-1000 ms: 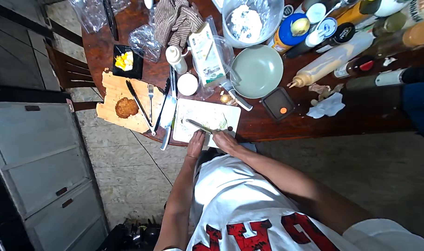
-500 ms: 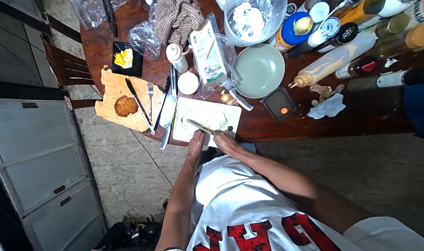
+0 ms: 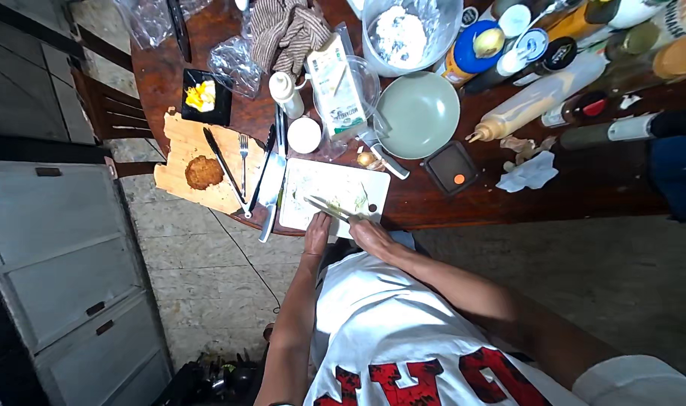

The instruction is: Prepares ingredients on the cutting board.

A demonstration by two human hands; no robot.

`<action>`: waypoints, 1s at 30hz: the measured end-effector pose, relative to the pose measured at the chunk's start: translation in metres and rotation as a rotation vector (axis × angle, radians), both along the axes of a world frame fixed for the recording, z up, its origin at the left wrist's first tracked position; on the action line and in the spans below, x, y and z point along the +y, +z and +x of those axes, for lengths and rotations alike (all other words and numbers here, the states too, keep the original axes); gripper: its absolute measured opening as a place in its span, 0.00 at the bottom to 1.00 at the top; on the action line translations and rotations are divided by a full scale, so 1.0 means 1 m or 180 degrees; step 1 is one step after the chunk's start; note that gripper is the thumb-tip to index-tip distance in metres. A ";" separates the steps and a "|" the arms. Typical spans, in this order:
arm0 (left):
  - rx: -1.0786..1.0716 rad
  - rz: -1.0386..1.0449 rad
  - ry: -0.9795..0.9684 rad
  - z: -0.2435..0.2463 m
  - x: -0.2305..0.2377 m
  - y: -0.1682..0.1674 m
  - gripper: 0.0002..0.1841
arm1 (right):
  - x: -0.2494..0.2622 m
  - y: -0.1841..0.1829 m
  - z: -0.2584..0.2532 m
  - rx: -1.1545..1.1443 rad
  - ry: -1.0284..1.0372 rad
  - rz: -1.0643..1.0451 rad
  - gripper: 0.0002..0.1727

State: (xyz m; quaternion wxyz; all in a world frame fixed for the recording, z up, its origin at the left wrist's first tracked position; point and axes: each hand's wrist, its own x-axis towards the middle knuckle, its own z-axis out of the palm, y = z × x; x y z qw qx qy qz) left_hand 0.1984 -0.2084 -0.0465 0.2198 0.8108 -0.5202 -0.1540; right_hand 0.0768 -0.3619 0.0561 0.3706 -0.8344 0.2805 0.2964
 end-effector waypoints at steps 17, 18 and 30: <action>0.0144 0.0084 -0.0160 0.002 0.008 0.002 0.14 | -0.001 -0.029 0.020 -0.0267 -0.0112 -0.0088 0.16; 0.0140 0.0086 -0.0137 0.002 0.007 0.003 0.13 | -0.001 -0.022 0.018 -0.0257 -0.0074 -0.0105 0.16; 0.0229 0.0102 -0.0100 0.004 0.003 0.007 0.08 | 0.005 -0.020 0.010 0.0021 0.0006 -0.0069 0.18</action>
